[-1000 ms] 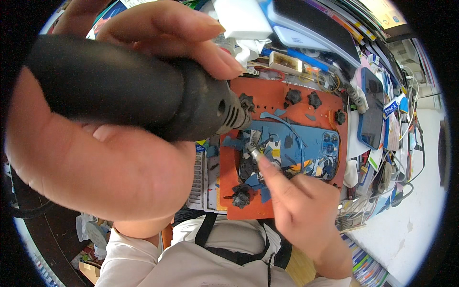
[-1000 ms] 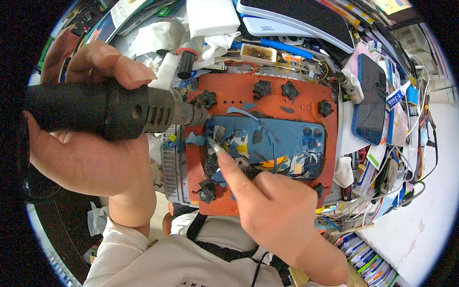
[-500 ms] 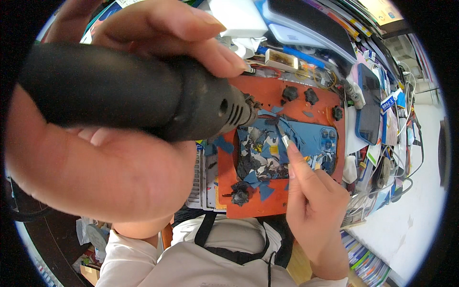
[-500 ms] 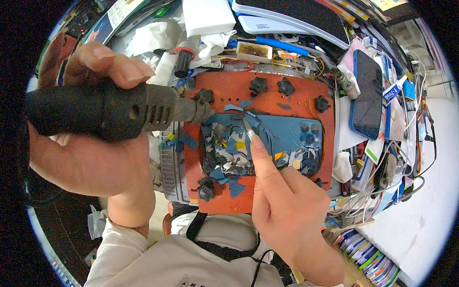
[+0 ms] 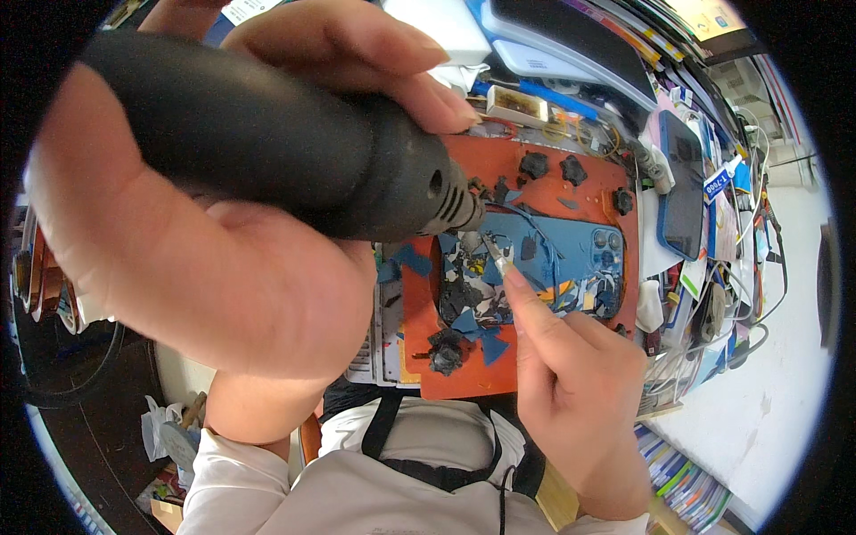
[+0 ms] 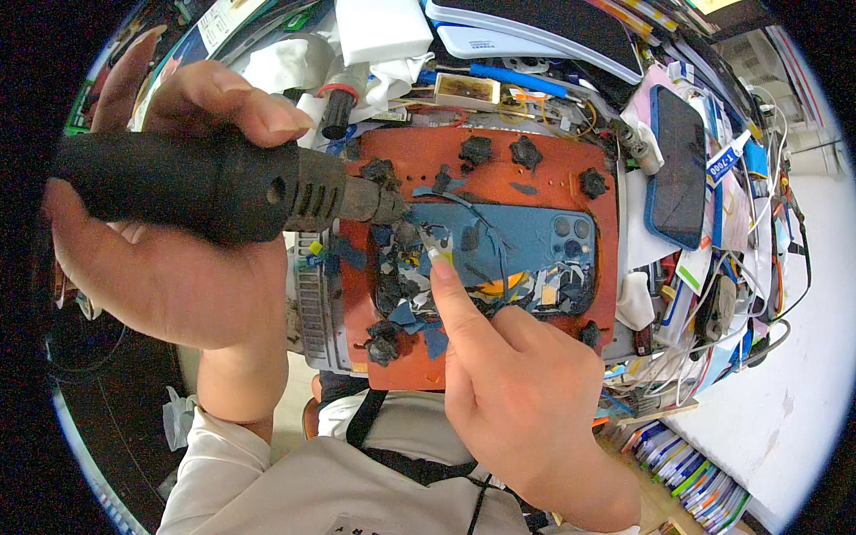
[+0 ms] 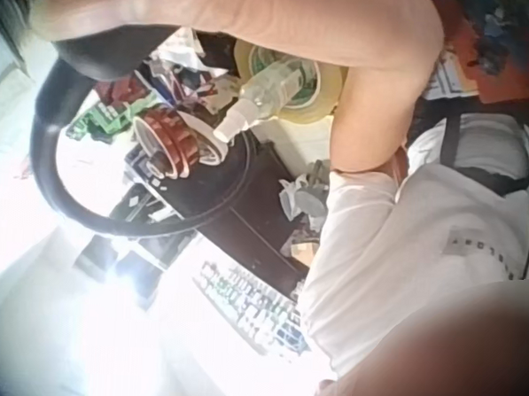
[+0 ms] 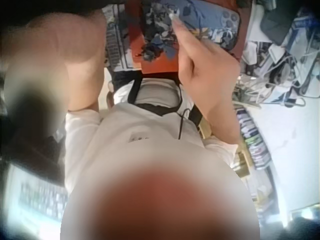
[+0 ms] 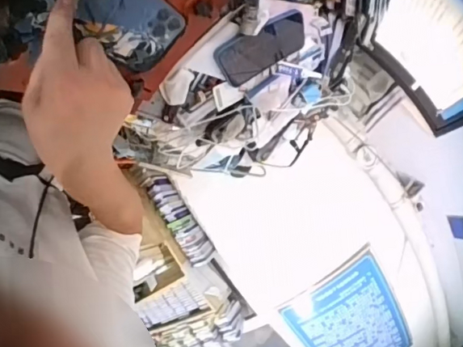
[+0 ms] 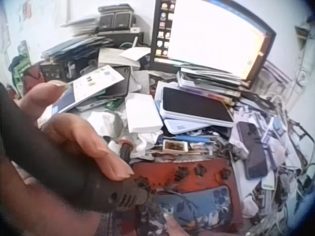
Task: The person uses a heat gun and a metal tool to remove adhesive and debris from the back of a smartphone secured in an orange clamp. They scrape the surface repeatedly, occasionally lifting the phone to inspect the progress.
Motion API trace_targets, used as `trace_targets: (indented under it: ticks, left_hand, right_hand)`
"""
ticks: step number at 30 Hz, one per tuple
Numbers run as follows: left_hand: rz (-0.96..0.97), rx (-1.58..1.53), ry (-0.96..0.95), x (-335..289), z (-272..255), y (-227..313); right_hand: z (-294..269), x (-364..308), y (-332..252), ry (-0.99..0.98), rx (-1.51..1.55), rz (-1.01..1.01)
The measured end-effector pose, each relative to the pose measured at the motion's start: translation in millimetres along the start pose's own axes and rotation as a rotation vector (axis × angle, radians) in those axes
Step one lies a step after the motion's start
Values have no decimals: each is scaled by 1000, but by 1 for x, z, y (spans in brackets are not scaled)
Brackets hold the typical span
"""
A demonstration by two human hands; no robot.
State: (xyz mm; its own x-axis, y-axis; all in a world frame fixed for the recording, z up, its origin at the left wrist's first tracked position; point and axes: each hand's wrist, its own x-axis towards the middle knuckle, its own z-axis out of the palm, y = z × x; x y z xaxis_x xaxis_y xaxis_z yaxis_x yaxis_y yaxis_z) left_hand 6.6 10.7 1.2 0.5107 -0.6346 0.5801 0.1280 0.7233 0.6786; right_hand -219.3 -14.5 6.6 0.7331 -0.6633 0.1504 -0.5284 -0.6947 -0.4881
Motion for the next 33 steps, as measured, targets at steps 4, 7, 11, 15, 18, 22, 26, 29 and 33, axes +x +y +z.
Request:
trace_targets:
  ticks: [4,7,11,15,18,22,26,29,33]
  left_hand:
    - [-14,15,14,2,1,2]
    - [-1,45,23,1,3,2]
    - [41,91,-26,-1,6,0]
    - [16,65,13,6,6,1]
    - [-7,-11,84,-2,18,3]
    - [32,94,24,5,14,2]
    - [46,138,60,2,13,2]
    - [45,143,119,6,15,2]
    - [79,41,93,0,28,5]
  right_hand:
    - [0,2,-4,-11,-39,1]
    - [-1,3,-6,-20,-8,33]
    - [-3,3,-6,-44,-59,35]
    - [2,4,-3,-2,-58,-14]
    - [6,3,-1,18,-43,-9]
    - [8,2,1,23,-49,-17]
    - [8,0,1,28,-118,-47]
    - [12,-1,1,69,-162,-79]
    - [18,1,1,119,-145,-100]
